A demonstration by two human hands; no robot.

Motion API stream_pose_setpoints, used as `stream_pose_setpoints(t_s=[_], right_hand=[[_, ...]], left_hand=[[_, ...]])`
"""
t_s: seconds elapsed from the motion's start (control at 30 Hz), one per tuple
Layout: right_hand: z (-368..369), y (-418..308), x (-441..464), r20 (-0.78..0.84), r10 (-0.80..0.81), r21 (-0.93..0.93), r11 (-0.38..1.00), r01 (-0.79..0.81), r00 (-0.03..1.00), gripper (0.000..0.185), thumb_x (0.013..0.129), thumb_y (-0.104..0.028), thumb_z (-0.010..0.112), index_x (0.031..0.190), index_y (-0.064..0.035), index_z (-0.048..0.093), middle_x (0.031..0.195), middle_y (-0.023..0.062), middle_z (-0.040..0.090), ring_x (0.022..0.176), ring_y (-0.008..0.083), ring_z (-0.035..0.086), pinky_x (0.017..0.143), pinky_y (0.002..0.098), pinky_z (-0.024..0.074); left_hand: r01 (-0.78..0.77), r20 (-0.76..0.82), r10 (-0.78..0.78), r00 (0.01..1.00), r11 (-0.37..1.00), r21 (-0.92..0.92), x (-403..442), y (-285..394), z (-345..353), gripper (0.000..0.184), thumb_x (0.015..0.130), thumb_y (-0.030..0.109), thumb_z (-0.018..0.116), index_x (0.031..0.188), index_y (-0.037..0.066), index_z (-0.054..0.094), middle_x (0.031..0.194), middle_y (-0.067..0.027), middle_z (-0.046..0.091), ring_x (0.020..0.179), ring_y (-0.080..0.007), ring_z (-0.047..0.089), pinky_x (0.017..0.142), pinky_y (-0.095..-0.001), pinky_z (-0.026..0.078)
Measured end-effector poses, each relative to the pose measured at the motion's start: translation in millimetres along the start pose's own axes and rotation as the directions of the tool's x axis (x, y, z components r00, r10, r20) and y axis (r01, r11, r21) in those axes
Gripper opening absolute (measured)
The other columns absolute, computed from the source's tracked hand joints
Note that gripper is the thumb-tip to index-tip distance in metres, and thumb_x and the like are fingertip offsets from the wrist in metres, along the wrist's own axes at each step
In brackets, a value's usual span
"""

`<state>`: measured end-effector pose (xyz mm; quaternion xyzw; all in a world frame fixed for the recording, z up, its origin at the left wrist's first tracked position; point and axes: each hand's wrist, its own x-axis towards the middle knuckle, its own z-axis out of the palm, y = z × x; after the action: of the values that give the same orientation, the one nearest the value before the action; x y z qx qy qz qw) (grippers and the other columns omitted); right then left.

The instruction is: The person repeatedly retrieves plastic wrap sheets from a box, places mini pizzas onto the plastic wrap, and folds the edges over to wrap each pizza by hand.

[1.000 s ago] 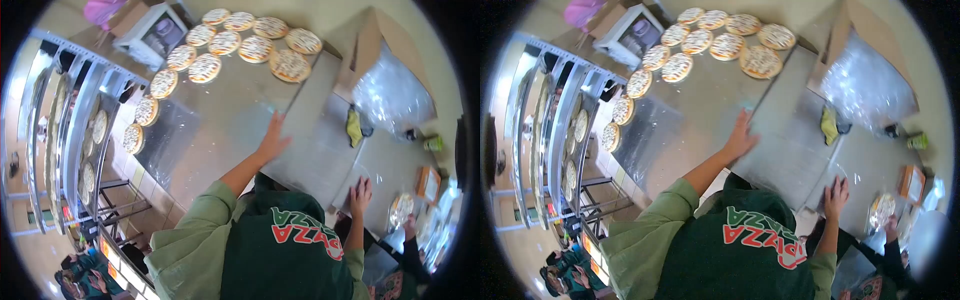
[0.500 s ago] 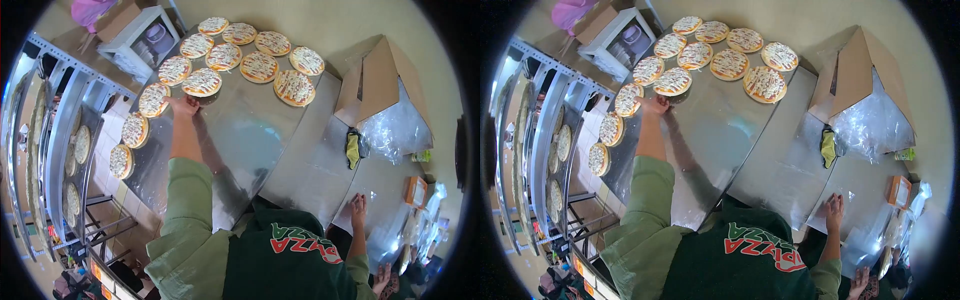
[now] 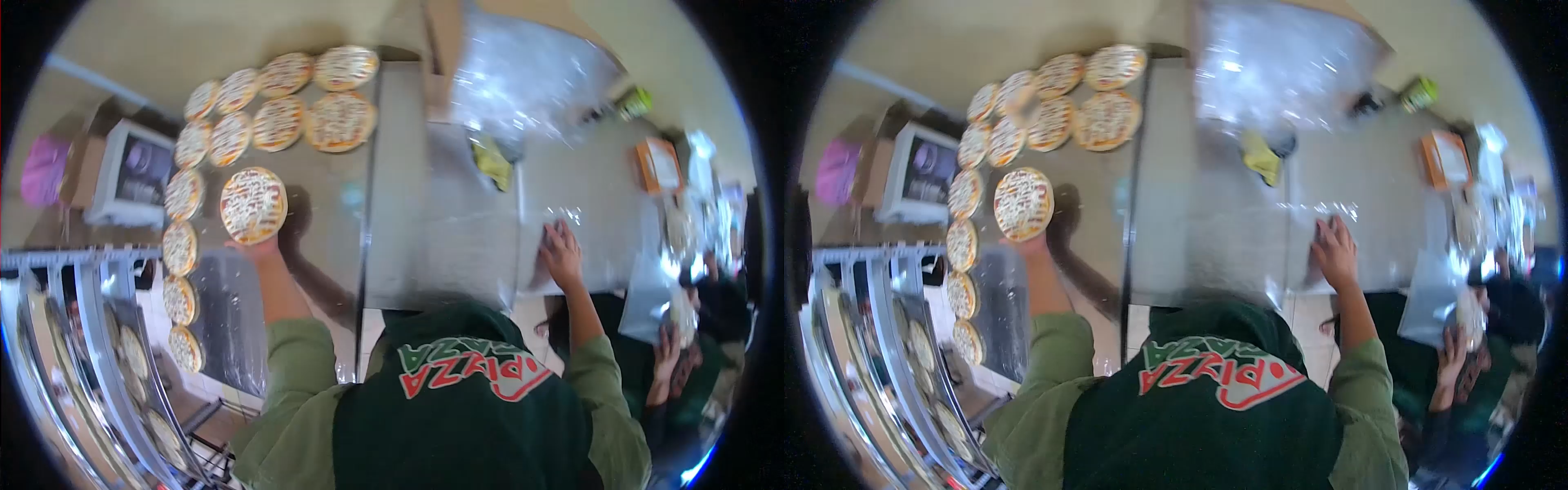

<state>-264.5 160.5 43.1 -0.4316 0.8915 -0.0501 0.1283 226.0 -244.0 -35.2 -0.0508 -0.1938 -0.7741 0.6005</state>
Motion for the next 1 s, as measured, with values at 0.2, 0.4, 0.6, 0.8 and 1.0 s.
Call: stream_pose_setpoints(t_s=[0.2,0.4,0.6,0.8,1.0], right_hand=[[28.0,40.2,-7.9,-0.194,0.075,-0.032,0.996,-0.083,0.978,0.053,0.087,-0.039,0.047,0.135,-0.0233,0.033,0.142,0.0122,0.024,0.131,0.031,0.022,0.104,0.05,0.0183],[33.0,53.4,-11.0,-0.247,0.054,0.071,0.997,-0.038,0.968,0.054,0.088,-0.037,0.045,0.136,-0.0156,0.032,0.142,0.0131,0.025,0.131,0.0307,0.022,0.104,0.0501,0.017],[24.0,45.8,-18.6,-0.395,0.086,0.089,0.995,-0.055,0.915,0.047,0.084,-0.03,0.052,0.127,-0.0132,0.043,0.137,0.014,0.031,0.126,0.0313,0.029,0.101,0.05,0.0217],[9.4,-52.0,-52.3,-0.46,-0.247,-0.04,0.965,0.258,0.853,0.044,0.073,-0.02,0.062,0.117,-0.0175,0.053,0.121,0.0073,0.046,0.11,0.027,0.042,0.091,0.0454,0.031],[-2.5,-65.3,-28.6,-0.568,-0.08,0.007,0.995,0.103,0.819,0.047,0.073,-0.014,0.06,0.12,-0.0171,0.05,0.121,0.0106,0.046,0.111,0.0283,0.044,0.093,0.0458,0.035]], left_hand=[[0.45,-0.188,-0.453,0.872,0.891,-0.059,-69.0,-160.5,116.9,0.078,0.082,0.067,0.029,0.134,0.009,0.033,0.135,-0.0142,0.037,0.121,-0.035,0.038,0.102,-0.0499,0.03],[0.865,-0.489,-0.83,0.268,0.431,-0.258,-120.0,-305.8,168.5,0.109,0.065,0.086,0.022,0.132,0.001,0.033,0.134,-0.0204,0.037,0.122,-0.037,0.037,0.102,-0.0485,0.028],[0.93,-0.484,-0.854,0.192,0.315,-0.188,-133.5,-343.4,175.3,0.093,0.077,0.076,0.023,0.132,0.001,0.033,0.13,-0.019,0.042,0.119,-0.0324,0.042,0.1,-0.0451,0.033],[0.573,-0.541,-0.522,0.659,-0.118,0.811,-112.6,-285.6,169.7,0.058,0.087,0.043,0.047,0.122,-0.003,0.043,0.112,-0.013,0.055,0.103,-0.0233,0.052,0.088,-0.0368,0.042],[-0.111,-0.229,-0.437,0.87,-0.624,0.773,-95.7,-237.3,121.9,0.045,0.082,0.032,0.059,0.111,0.0,0.046,0.094,-0.01,0.054,0.082,-0.0198,0.054,0.07,-0.0345,0.045]])
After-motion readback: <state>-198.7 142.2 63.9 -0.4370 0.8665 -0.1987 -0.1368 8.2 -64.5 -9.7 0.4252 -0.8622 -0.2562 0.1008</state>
